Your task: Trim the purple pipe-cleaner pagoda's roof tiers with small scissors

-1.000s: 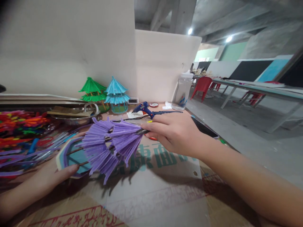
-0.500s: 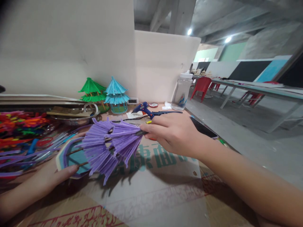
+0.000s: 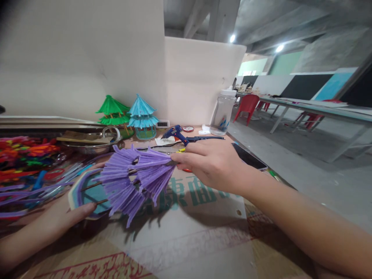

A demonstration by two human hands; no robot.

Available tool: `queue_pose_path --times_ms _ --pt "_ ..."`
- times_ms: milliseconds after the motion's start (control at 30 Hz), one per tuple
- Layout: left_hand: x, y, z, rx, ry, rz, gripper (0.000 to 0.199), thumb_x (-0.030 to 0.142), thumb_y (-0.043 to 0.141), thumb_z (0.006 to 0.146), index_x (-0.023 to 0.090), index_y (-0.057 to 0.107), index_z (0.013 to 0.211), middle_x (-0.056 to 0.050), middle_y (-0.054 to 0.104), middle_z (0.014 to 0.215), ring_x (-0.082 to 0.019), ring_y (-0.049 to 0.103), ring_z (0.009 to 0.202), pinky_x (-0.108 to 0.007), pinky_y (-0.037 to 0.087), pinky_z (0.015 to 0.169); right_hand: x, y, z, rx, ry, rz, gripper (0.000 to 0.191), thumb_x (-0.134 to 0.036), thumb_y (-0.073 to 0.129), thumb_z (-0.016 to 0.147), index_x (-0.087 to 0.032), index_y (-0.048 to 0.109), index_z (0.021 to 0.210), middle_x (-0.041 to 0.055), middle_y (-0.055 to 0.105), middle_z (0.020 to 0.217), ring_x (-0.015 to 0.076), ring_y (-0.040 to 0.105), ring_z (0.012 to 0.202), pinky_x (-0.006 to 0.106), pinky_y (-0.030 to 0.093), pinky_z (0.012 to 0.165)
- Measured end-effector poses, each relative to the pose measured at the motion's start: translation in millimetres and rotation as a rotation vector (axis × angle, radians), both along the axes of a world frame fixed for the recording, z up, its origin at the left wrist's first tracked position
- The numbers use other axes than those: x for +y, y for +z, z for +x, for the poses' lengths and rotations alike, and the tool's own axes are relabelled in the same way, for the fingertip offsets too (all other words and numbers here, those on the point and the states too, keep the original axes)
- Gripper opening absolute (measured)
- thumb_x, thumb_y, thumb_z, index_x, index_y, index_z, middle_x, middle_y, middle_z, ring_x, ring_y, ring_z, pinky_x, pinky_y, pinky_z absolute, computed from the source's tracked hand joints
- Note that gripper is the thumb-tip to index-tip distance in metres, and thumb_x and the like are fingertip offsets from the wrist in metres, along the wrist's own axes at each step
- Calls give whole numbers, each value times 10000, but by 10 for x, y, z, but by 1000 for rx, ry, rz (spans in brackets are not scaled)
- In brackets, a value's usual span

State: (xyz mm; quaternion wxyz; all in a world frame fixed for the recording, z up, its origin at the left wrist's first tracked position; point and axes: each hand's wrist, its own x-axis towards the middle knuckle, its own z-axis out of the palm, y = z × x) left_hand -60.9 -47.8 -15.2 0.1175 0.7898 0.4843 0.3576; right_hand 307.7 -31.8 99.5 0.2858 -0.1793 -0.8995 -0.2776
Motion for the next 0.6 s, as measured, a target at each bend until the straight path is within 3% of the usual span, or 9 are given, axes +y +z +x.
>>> queue_pose_path --times_ms 167,600 --pt "10 -21 -5 -73 -35 -53 825 719 527 815 200 402 1444 -160 410 1562 -393 406 1426 -573 340 1166 -14 18 16 -13 -41 -80 228 -273 517 997 -180 712 1067 41 733 845 125 666 721 241 457 616" --pt "11 -40 -35 -64 -14 -71 859 703 544 811 188 372 1477 -157 396 1569 -405 388 1434 -576 323 1174 -8 24 20 2 -29 -121 215 -262 537 988 -175 712 1077 39 736 846 118 663 718 230 462 622"
